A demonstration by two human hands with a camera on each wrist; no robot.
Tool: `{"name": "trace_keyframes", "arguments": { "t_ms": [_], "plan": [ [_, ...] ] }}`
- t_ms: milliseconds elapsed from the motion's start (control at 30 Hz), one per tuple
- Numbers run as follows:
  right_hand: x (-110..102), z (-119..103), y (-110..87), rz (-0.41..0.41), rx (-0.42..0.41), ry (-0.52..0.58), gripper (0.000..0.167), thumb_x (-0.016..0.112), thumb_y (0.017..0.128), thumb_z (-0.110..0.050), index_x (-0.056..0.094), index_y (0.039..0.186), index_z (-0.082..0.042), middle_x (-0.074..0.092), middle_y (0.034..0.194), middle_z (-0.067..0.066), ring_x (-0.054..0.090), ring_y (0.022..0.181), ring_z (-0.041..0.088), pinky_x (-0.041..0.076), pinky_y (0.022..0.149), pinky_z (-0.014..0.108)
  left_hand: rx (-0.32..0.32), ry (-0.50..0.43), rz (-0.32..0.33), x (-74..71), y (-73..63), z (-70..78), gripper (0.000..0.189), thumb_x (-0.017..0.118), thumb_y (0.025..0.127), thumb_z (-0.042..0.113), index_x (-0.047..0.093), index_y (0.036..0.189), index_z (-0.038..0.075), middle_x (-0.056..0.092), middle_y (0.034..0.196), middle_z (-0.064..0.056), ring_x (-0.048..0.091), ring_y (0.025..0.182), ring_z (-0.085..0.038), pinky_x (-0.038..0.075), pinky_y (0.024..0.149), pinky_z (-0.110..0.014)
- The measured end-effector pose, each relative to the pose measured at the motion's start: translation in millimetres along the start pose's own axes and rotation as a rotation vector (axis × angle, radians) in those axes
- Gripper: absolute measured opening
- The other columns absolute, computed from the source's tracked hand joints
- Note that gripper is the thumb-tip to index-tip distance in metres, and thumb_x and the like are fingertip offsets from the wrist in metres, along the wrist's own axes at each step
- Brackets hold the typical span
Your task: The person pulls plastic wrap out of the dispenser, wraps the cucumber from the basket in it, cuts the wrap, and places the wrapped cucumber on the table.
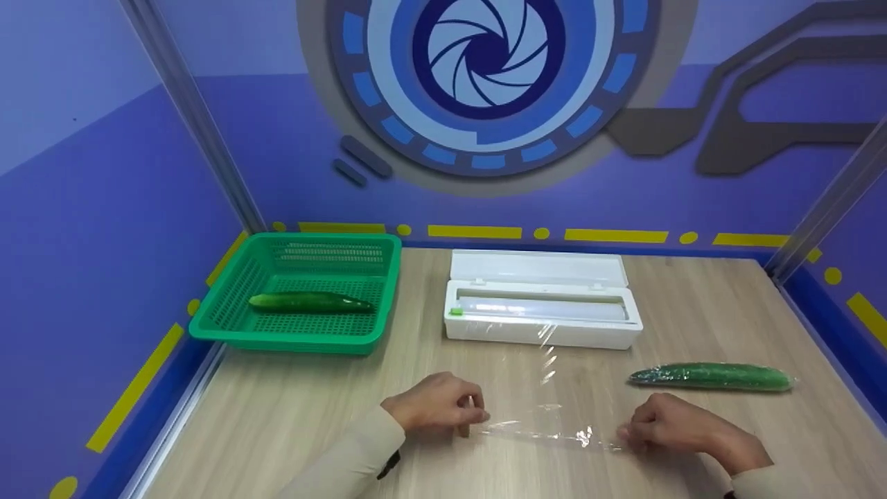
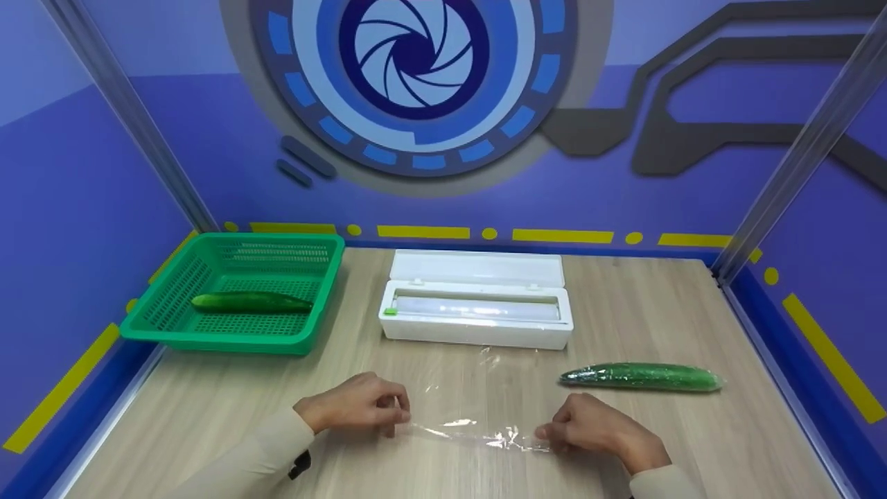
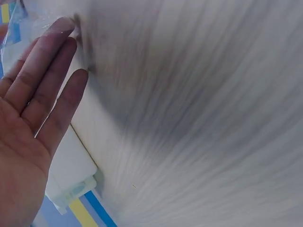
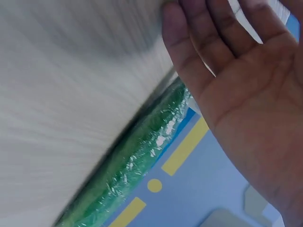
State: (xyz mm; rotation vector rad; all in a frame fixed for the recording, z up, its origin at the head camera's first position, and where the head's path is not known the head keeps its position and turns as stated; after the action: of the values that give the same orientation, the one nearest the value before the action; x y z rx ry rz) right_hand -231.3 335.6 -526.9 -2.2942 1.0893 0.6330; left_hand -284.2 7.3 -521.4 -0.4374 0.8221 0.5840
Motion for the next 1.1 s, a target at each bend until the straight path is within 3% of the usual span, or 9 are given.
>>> {"name": "trace_keyframes", "arguments": {
  "t_ms": [133, 233, 333, 500, 633, 800, 1100],
  "plan": [
    [2.2, 5.3, 1.4, 0.052, 0.023, -0.016, 0.029, 0.076, 0.099, -0.024, 0.071, 0.074, -0.009, 0.056, 0.067, -0.013, 0.046, 0.059, 0.002, 0.036, 0.052, 0.022, -0.055, -0.014, 0.045, 1.3, 0.1, -2.9, 0.015, 0.066, 0.107, 0.023, 0.077, 0.103, 0.015, 0.065, 0.066, 0.016, 0.057, 0.062, 0.004, 0.047, 0.071, -0.02],
    [2.5, 7.5, 0.8, 0.086, 0.015, -0.061, 0.021, 0.084, 0.092, -0.02, 0.067, 0.082, -0.012, 0.057, 0.073, -0.012, 0.051, 0.065, 0.003, 0.04, 0.055, 0.023, -0.061, 0.001, 0.092, 3.4, 1.3, -4.7, 0.007, 0.073, 0.102, 0.019, 0.078, 0.101, 0.015, 0.063, 0.066, 0.018, 0.055, 0.061, 0.005, 0.047, 0.072, -0.019],
    [1.8, 8.4, -1.8, 0.13, -0.014, -0.095, 0.028, 0.09, 0.085, -0.018, 0.063, 0.093, -0.014, 0.059, 0.079, -0.009, 0.054, 0.07, 0.004, 0.045, 0.059, 0.025, -0.049, 0.02, 0.128, 3.7, 1.3, -6.4, 0.005, 0.083, 0.092, 0.018, 0.079, 0.096, 0.015, 0.063, 0.067, 0.02, 0.054, 0.063, 0.005, 0.046, 0.07, -0.018],
    [1.4, 9.6, -7.3, 0.189, -0.078, -0.11, 0.041, 0.093, 0.083, -0.022, 0.064, 0.11, -0.012, 0.059, 0.077, -0.012, 0.054, 0.069, 0.002, 0.045, 0.06, 0.026, -0.04, 0.086, 0.128, 3.0, 1.1, -5.2, 0.023, 0.096, 0.077, 0.025, 0.081, 0.093, 0.019, 0.058, 0.069, 0.02, 0.052, 0.066, 0.002, 0.043, 0.068, -0.02],
    [1.0, 11.2, -8.9, 0.214, -0.106, -0.11, 0.053, 0.092, 0.083, -0.023, 0.064, 0.126, -0.007, 0.06, 0.082, -0.011, 0.055, 0.072, 0.003, 0.046, 0.063, 0.026, -0.03, 0.155, 0.097, 5.3, 1.3, -1.7, 0.031, 0.099, 0.07, 0.029, 0.08, 0.094, 0.023, 0.056, 0.066, 0.023, 0.051, 0.065, 0.004, 0.042, 0.07, -0.018],
    [0.1, 16.3, -10.4, 0.234, -0.102, -0.119, 0.072, 0.092, 0.083, -0.028, 0.061, 0.141, 0.001, 0.059, 0.097, -0.004, 0.054, 0.085, 0.007, 0.047, 0.07, 0.027, -0.003, 0.179, 0.072, 8.5, -0.4, 2.1, 0.032, 0.099, 0.07, 0.025, 0.08, 0.095, 0.023, 0.058, 0.065, 0.025, 0.051, 0.064, 0.01, 0.041, 0.07, -0.015],
    [0.6, 20.8, -12.6, 0.235, -0.089, -0.211, 0.078, 0.091, 0.083, -0.038, 0.062, 0.143, 0.003, 0.054, 0.102, -0.002, 0.051, 0.089, 0.007, 0.047, 0.074, 0.028, 0.058, 0.116, 0.09, 8.7, -7.5, -2.4, 0.026, 0.098, 0.074, 0.021, 0.079, 0.091, 0.02, 0.064, 0.074, 0.016, 0.051, 0.07, 0.007, 0.041, 0.067, -0.014]
  ]
}}
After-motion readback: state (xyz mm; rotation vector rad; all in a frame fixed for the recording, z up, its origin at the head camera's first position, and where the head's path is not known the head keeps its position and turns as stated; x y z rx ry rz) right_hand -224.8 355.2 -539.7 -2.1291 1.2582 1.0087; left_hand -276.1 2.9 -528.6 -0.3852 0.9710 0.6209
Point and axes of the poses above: each hand's wrist, its own y-axis towards the middle knuckle, its own x-axis out of the palm, z = x × y, the point moved 7 cm from there along y, towards the middle knuckle
